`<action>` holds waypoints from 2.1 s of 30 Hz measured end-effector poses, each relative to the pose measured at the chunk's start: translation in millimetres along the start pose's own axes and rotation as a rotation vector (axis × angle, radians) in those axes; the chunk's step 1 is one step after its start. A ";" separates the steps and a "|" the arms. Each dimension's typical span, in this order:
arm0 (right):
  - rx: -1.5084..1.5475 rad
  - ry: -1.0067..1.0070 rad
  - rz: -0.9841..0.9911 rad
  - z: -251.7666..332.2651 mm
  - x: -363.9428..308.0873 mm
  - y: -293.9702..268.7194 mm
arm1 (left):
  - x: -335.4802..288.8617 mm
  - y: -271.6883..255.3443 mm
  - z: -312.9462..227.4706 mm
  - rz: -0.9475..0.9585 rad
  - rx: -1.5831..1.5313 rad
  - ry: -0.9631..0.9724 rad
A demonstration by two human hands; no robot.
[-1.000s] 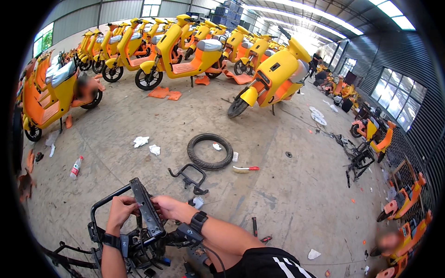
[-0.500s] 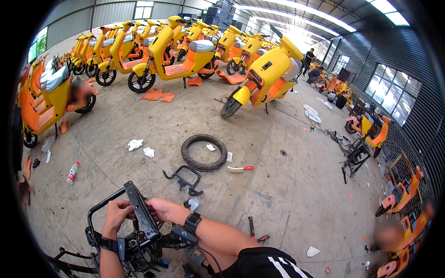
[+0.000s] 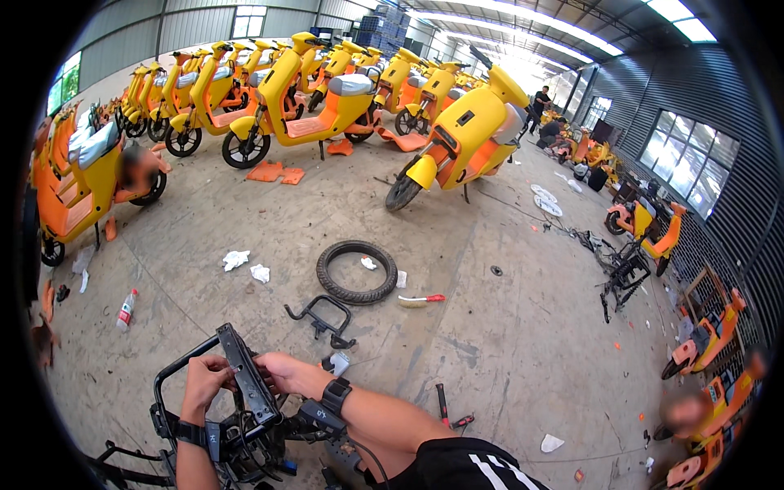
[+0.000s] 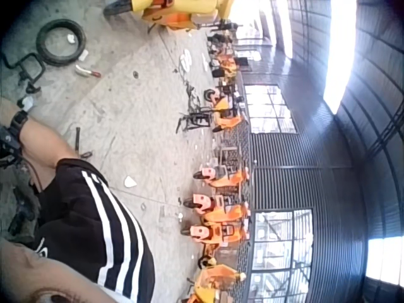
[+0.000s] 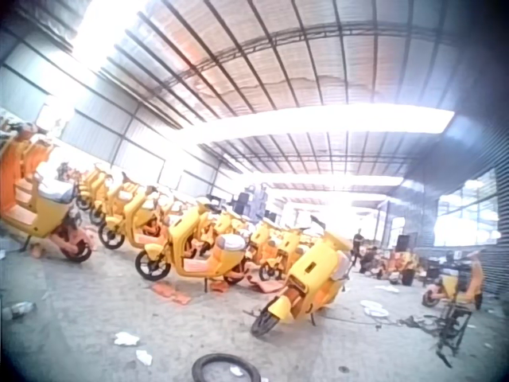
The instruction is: The person positions a small metal part onto a black motorcycle frame and uses a power drill to drive a screw into the assembly.
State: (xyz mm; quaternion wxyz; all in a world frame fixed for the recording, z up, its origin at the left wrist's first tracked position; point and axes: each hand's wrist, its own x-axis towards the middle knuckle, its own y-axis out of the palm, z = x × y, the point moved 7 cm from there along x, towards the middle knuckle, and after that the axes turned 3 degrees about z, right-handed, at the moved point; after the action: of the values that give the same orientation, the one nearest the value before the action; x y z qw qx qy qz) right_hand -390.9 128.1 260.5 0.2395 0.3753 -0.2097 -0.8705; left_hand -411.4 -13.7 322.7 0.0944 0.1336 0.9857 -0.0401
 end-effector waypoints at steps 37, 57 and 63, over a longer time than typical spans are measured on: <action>0.078 -0.003 0.062 4.9 -4.4 3.8 | -0.7 1.9 -1.1 0.095 0.025 0.017; 0.033 -0.008 0.047 5.9 -3.8 -2.8 | -1.1 0.3 -2.0 0.096 0.056 -0.029; 0.055 -0.014 0.044 7.4 -9.0 4.5 | 0.0 -0.5 -3.8 0.075 0.098 0.056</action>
State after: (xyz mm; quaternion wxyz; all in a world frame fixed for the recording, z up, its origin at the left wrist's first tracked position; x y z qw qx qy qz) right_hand -389.9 131.1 272.6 0.2469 0.3711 -0.2433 -0.8615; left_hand -412.1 -13.8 326.4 0.0618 0.1757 0.9791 -0.0811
